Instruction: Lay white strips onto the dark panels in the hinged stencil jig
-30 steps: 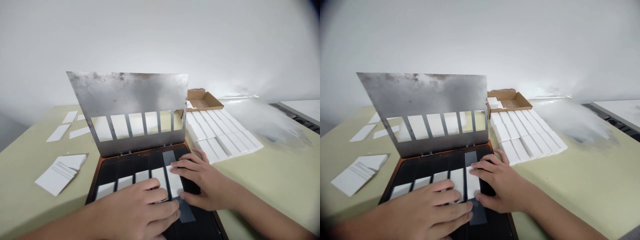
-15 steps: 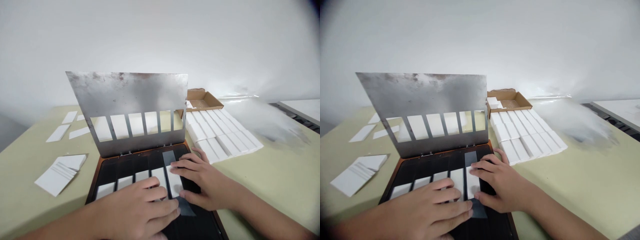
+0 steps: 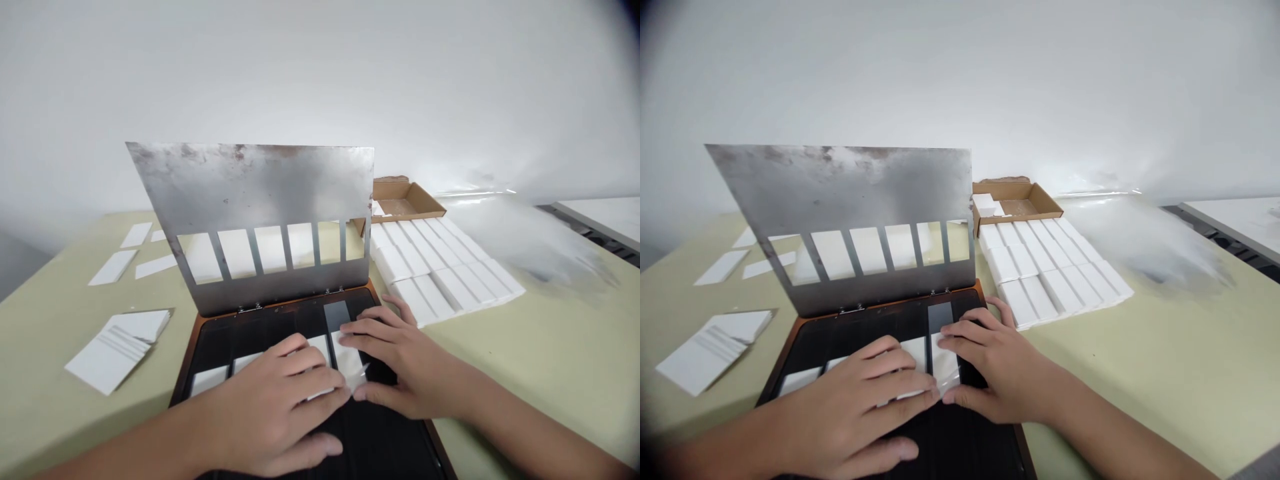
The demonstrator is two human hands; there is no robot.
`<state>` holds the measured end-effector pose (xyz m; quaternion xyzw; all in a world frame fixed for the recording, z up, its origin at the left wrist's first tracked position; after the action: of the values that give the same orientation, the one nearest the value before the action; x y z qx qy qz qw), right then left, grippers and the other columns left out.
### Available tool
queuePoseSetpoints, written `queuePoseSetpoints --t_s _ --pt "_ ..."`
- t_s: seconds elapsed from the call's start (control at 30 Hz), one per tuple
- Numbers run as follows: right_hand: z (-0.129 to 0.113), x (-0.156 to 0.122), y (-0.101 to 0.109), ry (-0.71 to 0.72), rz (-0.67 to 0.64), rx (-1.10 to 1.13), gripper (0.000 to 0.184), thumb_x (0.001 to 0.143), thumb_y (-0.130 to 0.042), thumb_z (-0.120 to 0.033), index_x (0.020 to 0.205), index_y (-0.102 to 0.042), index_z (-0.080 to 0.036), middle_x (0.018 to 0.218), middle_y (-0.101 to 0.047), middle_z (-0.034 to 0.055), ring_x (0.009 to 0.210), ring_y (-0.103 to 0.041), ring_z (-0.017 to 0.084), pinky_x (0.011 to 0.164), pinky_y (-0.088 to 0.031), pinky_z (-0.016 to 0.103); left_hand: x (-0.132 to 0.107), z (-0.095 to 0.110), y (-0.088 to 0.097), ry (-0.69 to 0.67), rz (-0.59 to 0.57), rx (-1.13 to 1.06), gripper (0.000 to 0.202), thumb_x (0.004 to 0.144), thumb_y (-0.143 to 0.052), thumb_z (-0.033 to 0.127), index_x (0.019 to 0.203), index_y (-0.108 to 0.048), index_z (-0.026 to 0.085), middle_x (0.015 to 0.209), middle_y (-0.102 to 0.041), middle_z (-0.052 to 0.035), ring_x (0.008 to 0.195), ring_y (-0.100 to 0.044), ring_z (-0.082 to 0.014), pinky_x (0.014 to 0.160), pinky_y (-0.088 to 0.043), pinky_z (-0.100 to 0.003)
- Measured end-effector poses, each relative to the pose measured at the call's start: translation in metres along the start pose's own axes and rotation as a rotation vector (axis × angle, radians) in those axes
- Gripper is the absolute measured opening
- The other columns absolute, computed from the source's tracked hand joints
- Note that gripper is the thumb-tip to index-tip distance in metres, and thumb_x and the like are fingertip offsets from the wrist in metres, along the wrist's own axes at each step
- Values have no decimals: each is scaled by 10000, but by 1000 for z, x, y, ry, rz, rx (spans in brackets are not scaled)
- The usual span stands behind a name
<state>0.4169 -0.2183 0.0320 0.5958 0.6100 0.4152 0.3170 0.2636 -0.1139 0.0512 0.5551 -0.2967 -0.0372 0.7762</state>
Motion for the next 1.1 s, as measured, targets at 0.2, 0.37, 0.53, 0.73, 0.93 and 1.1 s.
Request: queuePoseSetpoints --t_s 0.2,0.37,0.53,0.73,0.93,1.1 --pt "-2 0 2 -8 28 -11 434 1047 -607 -466 1442 -587 -287 1482 -644 24 1366 -506 272 1276 -79 559 -1 -8 2 107 66 -3 224 1056 -617 318 1190 -702 160 1082 -757 -64 938 -620 -230 858 -412 -394" --pt "-3 0 2 -12 35 -23 398 1046 -612 -411 1426 -593 -293 1468 -652 2 1356 -518 259 1278 -99 555 -2 -11 8 153 103 49 223 1021 -650 264 1203 -711 150 1062 -740 -91 899 -615 -235 822 -411 -393" --pt "-2 1 1 -32 44 -27 354 1067 -580 -382 1411 -605 -301 1460 -658 -12 1348 -517 260 1275 -102 562 -1 6 5 -46 28 75 275 1077 -605 351 1243 -734 173 1232 -775 -33 1024 -636 -228 944 -413 -422" --pt "-3 1 1 -42 57 -22 320 1086 -543 -340 1396 -613 -301 1450 -665 -12 1344 -514 255 1262 -114 563 -1 8 -5 -56 -39 127 364 1084 -599 471 1300 -724 206 1371 -734 32 1161 -637 -228 1028 -375 -428" --pt "-3 1 0 -36 65 -34 313 1088 -536 -293 1390 -618 -292 1445 -668 -22 1324 -520 243 1263 -119 548 -2 7 -2 -26 4 168 346 1060 -637 451 1230 -751 172 1246 -785 -20 1047 -661 -261 997 -379 -458" --pt "-2 1 1 -25 56 -36 348 1085 -482 -186 1390 -617 -286 1445 -666 -28 1321 -518 225 1262 -120 527 -2 4 -1 32 24 153 356 1066 -618 457 1250 -730 174 1274 -762 -37 1066 -638 -269 1001 -364 -461"
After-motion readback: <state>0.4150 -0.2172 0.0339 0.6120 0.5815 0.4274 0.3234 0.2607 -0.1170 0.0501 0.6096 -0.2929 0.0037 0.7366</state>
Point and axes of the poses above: each hand's wrist, its own x-axis towards the middle knuckle, its own y-axis out of the back of the hand, z = x × y, the point moved 6 cm from there along x, towards the middle knuckle
